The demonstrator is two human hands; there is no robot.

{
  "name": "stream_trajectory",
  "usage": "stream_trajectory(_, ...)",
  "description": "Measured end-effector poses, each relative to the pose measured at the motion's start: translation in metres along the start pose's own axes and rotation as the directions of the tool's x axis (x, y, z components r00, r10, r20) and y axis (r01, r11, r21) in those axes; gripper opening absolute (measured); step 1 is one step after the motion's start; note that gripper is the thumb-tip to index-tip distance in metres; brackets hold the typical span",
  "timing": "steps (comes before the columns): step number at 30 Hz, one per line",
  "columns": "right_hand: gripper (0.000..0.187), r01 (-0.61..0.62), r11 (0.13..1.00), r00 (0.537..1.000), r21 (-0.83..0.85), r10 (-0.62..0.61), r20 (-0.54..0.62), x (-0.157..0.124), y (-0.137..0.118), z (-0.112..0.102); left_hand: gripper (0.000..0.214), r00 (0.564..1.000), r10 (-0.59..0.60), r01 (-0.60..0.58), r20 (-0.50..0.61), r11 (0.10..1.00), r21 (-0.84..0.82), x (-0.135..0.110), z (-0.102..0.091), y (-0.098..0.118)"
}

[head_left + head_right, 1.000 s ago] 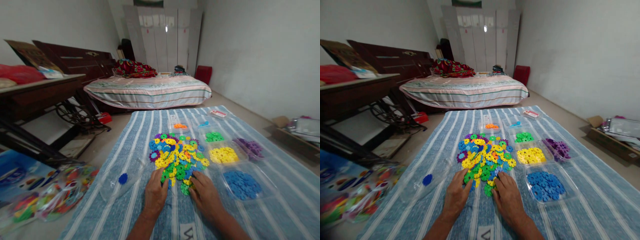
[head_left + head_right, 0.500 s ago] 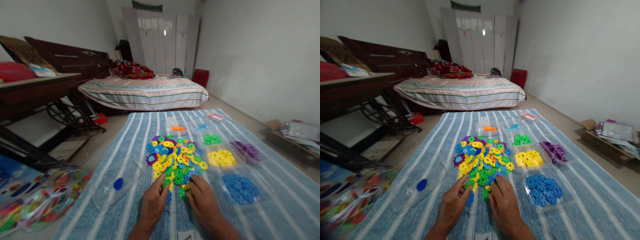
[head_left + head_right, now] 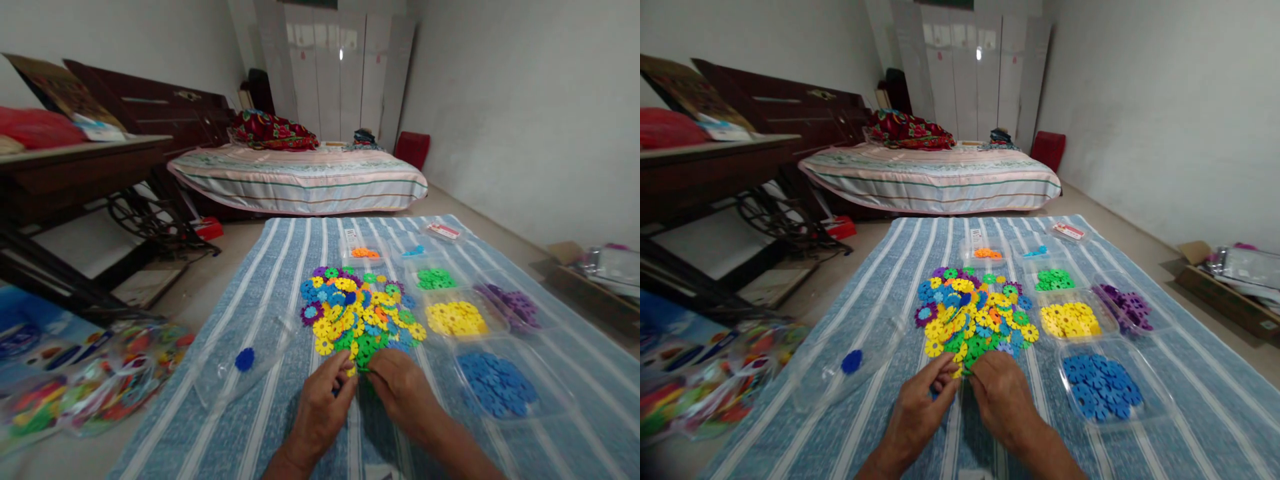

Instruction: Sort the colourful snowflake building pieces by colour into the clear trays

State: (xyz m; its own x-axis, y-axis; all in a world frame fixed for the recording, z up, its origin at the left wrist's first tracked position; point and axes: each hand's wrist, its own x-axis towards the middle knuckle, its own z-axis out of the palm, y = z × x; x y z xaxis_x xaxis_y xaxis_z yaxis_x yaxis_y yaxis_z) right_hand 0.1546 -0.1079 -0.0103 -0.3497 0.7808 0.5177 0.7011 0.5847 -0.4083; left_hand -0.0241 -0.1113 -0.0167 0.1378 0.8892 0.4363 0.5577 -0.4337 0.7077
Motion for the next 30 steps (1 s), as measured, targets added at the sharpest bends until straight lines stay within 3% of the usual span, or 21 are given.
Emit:
stream_trajectory(4, 0.025, -0.03, 0.962, 0.997, -0.27, 0.008, -0.083, 0.032, 0.044, -0.045, 0.023, 0.991, -0.097, 0.103, -0.095, 0.993, 0.054, 0.003, -0.003, -0.009)
stream_trajectory(7, 0.025, -0.22, 0.868, 0.939, -0.445, 0.065, -0.338, 0.058, 0.074, -0.08, 0.023, 0.981, -0.127, 0.141, -0.15, 0.986, 0.087, 0.004, -0.006, -0.016)
stream_trajectory(9, 0.025, -0.282, 0.841, 0.902, -0.461, 0.069, -0.427, 0.065, 0.081, -0.088, 0.023, 0.974, -0.136, 0.158, -0.182, 0.981, 0.116, 0.005, -0.006, -0.019)
stream_trajectory(11, 0.025, -0.24, 0.875, 0.909, -0.42, 0.051, -0.413, 0.059, 0.076, -0.079, 0.023, 0.969, -0.147, 0.177, -0.199, 0.974, 0.145, 0.004, -0.007, -0.021)
stream_trajectory(16, 0.018, -0.032, 0.983, 0.988, -0.18, 0.004, -0.153, 0.014, 0.034, -0.017, 0.024, 0.968, -0.167, 0.202, -0.189, 0.961, 0.187, 0.005, -0.007, -0.021)
stream_trajectory(19, 0.013, -0.022, 0.993, 0.99, -0.113, 0.007, -0.138, -0.008, 0.01, 0.011, 0.024, 0.973, -0.187, 0.211, -0.137, 0.957, 0.197, 0.005, -0.007, -0.019)
stream_trajectory(24, 0.013, -0.005, 0.994, 0.995, -0.107, -0.005, -0.095, -0.018, -0.018, 0.025, 0.026, 0.975, -0.211, 0.22, -0.064, 0.956, 0.196, 0.006, -0.008, -0.016)
stream_trajectory(30, 0.035, -0.081, 0.987, 0.997, -0.139, 0.082, 0.001, -0.012, -0.037, 0.035, 0.026, 0.965, -0.26, 0.264, -0.045, 0.949, 0.174, 0.008, -0.009, -0.015)
